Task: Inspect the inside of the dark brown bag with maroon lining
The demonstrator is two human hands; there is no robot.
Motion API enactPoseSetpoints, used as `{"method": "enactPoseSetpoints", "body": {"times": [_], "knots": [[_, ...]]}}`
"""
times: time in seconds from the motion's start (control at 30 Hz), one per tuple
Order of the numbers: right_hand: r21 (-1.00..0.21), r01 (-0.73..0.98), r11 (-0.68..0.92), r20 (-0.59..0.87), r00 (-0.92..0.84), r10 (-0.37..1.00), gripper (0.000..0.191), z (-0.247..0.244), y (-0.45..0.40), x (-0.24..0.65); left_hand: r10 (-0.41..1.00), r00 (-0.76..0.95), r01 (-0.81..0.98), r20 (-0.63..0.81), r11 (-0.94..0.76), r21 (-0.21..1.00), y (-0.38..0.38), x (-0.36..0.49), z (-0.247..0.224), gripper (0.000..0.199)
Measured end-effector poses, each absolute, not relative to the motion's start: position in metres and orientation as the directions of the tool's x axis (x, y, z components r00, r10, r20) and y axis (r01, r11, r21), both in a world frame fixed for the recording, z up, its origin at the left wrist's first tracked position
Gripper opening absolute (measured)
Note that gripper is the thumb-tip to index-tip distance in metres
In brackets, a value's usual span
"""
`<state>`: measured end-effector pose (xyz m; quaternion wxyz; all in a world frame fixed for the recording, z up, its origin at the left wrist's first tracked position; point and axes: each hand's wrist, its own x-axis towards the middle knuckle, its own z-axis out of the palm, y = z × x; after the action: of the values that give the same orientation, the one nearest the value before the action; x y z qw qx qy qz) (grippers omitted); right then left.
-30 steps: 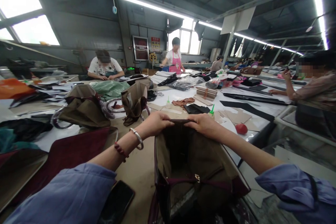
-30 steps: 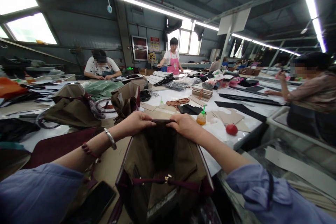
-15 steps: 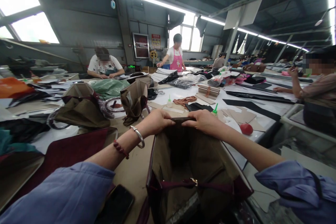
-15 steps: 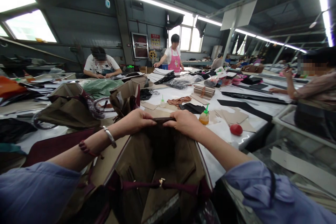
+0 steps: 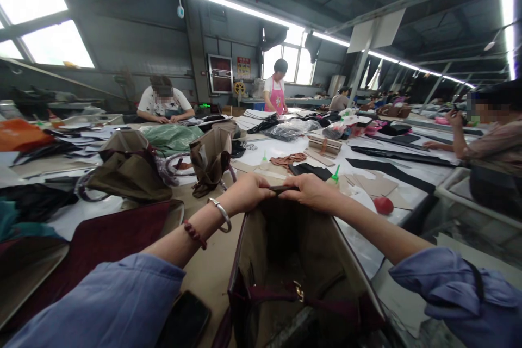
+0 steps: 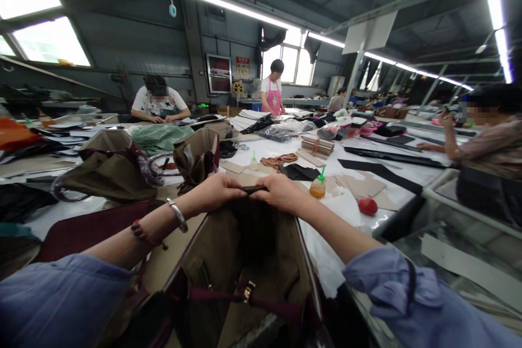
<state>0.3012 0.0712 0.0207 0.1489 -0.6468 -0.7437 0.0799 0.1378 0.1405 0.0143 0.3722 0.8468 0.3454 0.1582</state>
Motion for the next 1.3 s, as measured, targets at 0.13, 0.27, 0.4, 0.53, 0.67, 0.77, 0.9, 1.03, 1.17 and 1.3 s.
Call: {"method": "enactPoseSetpoints", "body": {"times": [0.13, 0.27, 0.4, 0.53, 0.67, 0.77, 0.9, 1.03, 1.17, 1.3], "knots": [[-0.33, 0.935, 0.132, 0.111, -0.1, 0.989, 0.017, 0.02, 0.073, 0.295, 0.676, 0.736, 0.427, 0.039, -0.508, 0.748, 0.143, 0.137, 0.012, 0.02], [-0.285, 0.951, 0.12, 0.132, -0.085, 0.988, 0.02, 0.021, 0.07, 0.291, 0.686, 0.727, 0.438, 0.026, -0.492, 0.752, 0.145, 0.135, 0.009, 0.023], [-0.327, 0.931, 0.159, 0.136, -0.12, 0.983, 0.017, 0.018, 0.068, 0.294, 0.685, 0.728, 0.444, 0.032, -0.507, 0.739, 0.143, 0.133, 0.008, 0.024], [-0.374, 0.921, 0.108, 0.175, -0.045, 0.984, 0.032, 0.016, 0.063, 0.3, 0.671, 0.738, 0.435, 0.065, -0.548, 0.715, 0.136, 0.129, 0.01, 0.023], [-0.33, 0.943, 0.039, 0.132, 0.006, 0.991, 0.024, 0.019, 0.052, 0.302, 0.615, 0.779, 0.41, 0.124, -0.648, 0.642, 0.127, 0.127, 0.014, 0.022], [-0.247, 0.969, -0.015, 0.093, 0.039, 0.995, 0.016, 0.022, 0.047, 0.297, 0.588, 0.791, 0.444, 0.17, -0.742, 0.502, 0.122, 0.128, 0.017, 0.017], [-0.208, 0.977, 0.037, 0.108, -0.014, 0.994, 0.02, 0.023, 0.048, 0.29, 0.573, 0.793, 0.443, 0.209, -0.776, 0.449, 0.12, 0.127, 0.017, 0.019], [-0.187, 0.98, 0.073, 0.124, -0.05, 0.991, 0.021, 0.021, 0.049, 0.291, 0.533, 0.815, 0.405, 0.228, -0.804, 0.435, 0.12, 0.124, 0.015, 0.019], [-0.187, 0.975, 0.119, 0.171, -0.087, 0.981, 0.016, 0.021, 0.047, 0.292, 0.512, 0.828, 0.379, 0.228, -0.811, 0.446, 0.119, 0.126, 0.014, 0.02], [-0.17, 0.965, 0.201, 0.221, -0.162, 0.962, 0.016, 0.021, 0.049, 0.288, 0.524, 0.824, 0.373, 0.216, -0.788, 0.49, 0.119, 0.129, 0.014, 0.021]]}}
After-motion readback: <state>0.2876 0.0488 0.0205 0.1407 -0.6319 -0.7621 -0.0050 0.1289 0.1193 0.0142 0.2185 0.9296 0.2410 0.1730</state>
